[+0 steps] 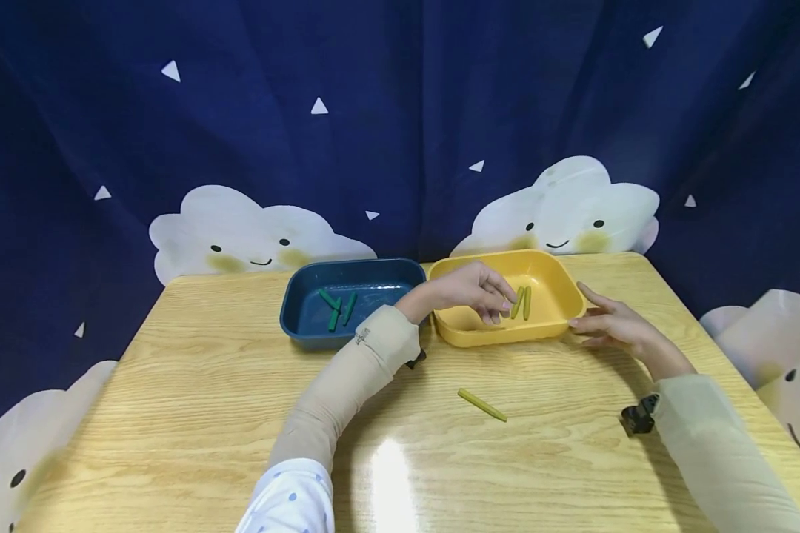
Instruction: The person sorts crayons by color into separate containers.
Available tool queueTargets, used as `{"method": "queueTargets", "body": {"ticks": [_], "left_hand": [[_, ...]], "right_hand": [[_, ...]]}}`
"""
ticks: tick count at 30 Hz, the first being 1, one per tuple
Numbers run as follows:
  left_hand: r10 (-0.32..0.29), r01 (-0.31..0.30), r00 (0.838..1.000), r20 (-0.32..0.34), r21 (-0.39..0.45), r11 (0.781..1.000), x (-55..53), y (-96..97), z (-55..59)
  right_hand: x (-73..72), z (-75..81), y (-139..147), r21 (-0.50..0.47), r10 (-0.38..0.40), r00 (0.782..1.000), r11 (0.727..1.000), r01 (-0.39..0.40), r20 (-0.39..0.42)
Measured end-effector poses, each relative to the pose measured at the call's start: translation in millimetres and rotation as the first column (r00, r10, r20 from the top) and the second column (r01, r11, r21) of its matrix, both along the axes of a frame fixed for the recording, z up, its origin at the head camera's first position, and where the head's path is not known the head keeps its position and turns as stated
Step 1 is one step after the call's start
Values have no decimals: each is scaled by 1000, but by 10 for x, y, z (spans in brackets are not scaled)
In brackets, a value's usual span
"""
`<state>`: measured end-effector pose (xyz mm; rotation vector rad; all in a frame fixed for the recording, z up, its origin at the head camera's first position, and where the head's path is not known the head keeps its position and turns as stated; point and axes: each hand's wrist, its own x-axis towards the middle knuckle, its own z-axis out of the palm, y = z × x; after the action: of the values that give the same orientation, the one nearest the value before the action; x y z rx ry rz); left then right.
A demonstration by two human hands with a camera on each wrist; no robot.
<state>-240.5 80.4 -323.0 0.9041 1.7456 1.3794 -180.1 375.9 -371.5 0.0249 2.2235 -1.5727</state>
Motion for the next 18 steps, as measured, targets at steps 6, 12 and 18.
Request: {"method": "queueTargets", "body": {"ticks": [6,12,18], "left_hand": [[-40,40,999,-1,-24,999,191,-64,-105],[-148,146,989,-29,-46,988,402,-85,-219],[-205,197,972,-115,-81,977,548,-139,-386]], "right_hand": [[15,7,-4,20,-1,1000,1000,1,-6],[14,6,7,26,-6,1000,1000,6,-4],[11,-6,8,25,-1,1000,1000,1,-1]]}}
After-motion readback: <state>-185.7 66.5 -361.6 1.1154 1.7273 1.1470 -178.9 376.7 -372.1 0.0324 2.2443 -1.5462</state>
